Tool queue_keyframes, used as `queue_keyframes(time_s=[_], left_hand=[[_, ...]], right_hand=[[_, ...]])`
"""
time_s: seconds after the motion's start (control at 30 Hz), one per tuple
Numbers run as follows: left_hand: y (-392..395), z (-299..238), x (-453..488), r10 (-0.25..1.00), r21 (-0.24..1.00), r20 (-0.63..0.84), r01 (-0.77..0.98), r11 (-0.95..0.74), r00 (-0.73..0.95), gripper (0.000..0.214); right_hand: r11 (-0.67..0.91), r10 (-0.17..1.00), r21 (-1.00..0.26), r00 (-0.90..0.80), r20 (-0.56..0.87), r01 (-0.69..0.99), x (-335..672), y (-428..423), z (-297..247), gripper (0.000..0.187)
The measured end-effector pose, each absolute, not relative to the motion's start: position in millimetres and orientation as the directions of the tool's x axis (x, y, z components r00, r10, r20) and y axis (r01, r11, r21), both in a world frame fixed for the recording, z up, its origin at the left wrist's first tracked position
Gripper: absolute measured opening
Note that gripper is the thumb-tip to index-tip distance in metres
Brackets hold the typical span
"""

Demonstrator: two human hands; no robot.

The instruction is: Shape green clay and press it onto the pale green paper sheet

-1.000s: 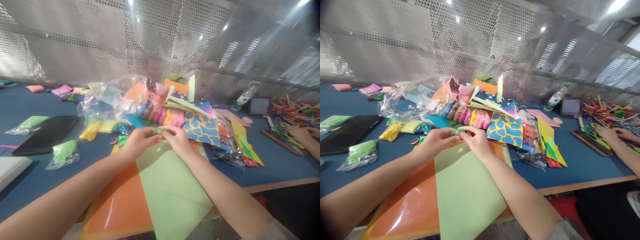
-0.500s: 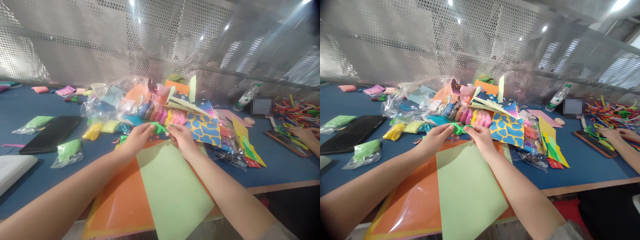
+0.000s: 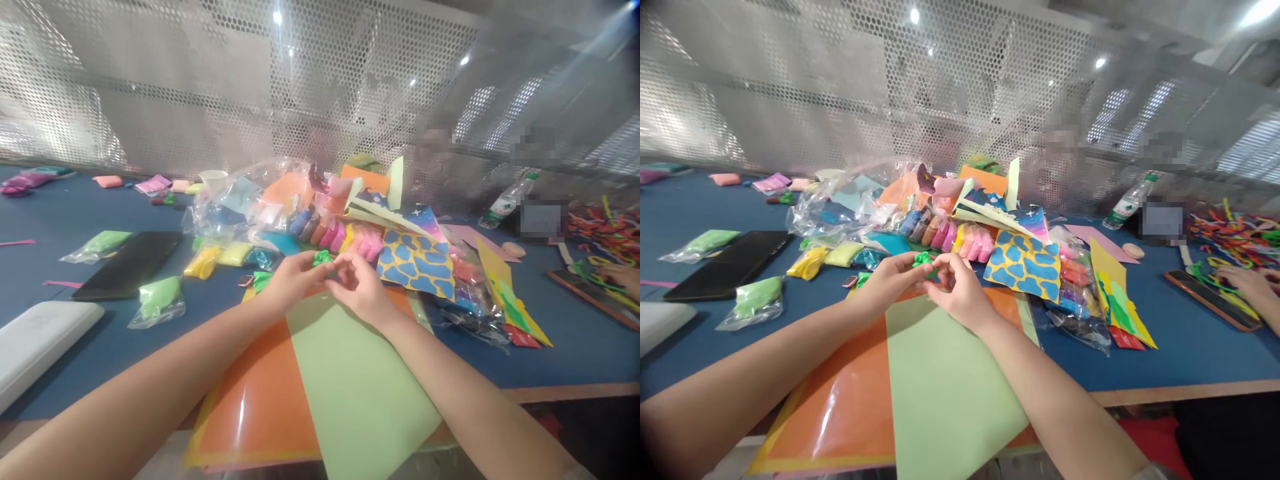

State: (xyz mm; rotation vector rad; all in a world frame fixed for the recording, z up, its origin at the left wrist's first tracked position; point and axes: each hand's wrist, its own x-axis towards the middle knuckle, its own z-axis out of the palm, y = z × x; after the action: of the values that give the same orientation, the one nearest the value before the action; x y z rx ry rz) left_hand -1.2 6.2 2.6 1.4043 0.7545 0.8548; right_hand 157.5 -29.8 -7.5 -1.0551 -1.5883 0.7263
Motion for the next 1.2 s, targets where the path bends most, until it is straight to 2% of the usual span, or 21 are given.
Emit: queue_keyframes(time_s=[0.1,0.13,0.2,0.27,0.33,0.4,0.47,0.53,0.6,0.7,0.8,0.87,0.97,1.03,1.13,1.2], left_hand=[[6,4,-4,0.855,0.993,0.093,-0.105,-0.045,0.509,0.038],[5,5,-5,0.864,0.989,0.144,-0.086,-0.117,0.483,0.036],[2,6,-6,0.854,0.931,0.298,0.068,-0.359,0.427,0.031],[-1,6,-6,0.772,0.742,0.475,0.280,-0.610,0.423,0.033],[-3,4,-5,0.645,0.501,0.587,0.407,-0.764,0.490,0.040],[-3,3,-3,0.552,0.327,0.636,0.460,-0.825,0.538,0.044],[-3,3,-3,0.523,0.247,0.628,0.490,-0.836,0.576,0.047],[-2,5,-5,0.550,0.310,0.584,0.462,-0.831,0.597,0.049],[0,6,-8,0.603,0.493,0.518,0.364,-0.790,0.607,0.048],[2,8,-12,0.654,0.749,0.406,0.177,-0.639,0.639,0.054],[2,10,-13,0.628,0.791,0.359,0.132,-0.597,0.690,0.056],[1,11,-12,0.600,0.695,0.433,0.175,-0.697,0.672,0.047],[2,11,-11,0.477,0.398,0.621,0.274,-0.876,0.622,0.036],[3,10,-10,0.410,0.217,0.693,0.370,-0.903,0.594,0.032],[0,6,-6,0.392,0.063,0.705,0.497,-0.865,0.591,0.027],[-7,3,-2,0.370,-0.013,0.656,0.500,-0.866,0.658,0.034]], right_hand=[[0.406,0.912,-0.912,0.031,0.409,0.064,158,-27,-6,0.024],[0.367,0.929,-0.930,0.054,0.367,0.015,158,-25,-6,0.024],[0.242,0.970,-0.968,0.008,0.242,-0.062,159,-21,-6,0.028],[0.121,0.985,-0.983,-0.107,0.136,-0.139,159,-20,-5,0.036],[0.067,0.979,-0.972,-0.172,0.107,-0.226,158,-21,-3,0.039],[0.054,0.978,-0.954,-0.177,0.110,-0.294,157,-22,-2,0.039],[0.055,0.978,-0.949,-0.173,0.113,-0.311,157,-24,-2,0.036],[0.057,0.979,-0.954,-0.170,0.112,-0.296,159,-24,-2,0.032],[0.040,0.980,-0.959,-0.179,0.093,-0.280,160,-25,-2,0.026],[-0.029,0.969,-0.946,-0.242,0.052,-0.322,160,-28,0,0.017],[-0.108,0.945,-0.910,-0.327,0.031,-0.400,158,-31,4,0.013],[-0.162,0.918,-0.883,-0.396,0.029,-0.441,156,-33,7,0.009],[-0.245,0.888,-0.801,-0.459,0.041,-0.546,154,-35,12,0.013],[-0.282,0.896,-0.715,-0.442,0.041,-0.640,152,-35,14,0.016],[-0.314,0.925,-0.617,-0.379,-0.027,-0.722,151,-31,13,0.018],[-0.281,0.955,-0.594,-0.278,-0.099,-0.754,153,-27,10,0.013]])
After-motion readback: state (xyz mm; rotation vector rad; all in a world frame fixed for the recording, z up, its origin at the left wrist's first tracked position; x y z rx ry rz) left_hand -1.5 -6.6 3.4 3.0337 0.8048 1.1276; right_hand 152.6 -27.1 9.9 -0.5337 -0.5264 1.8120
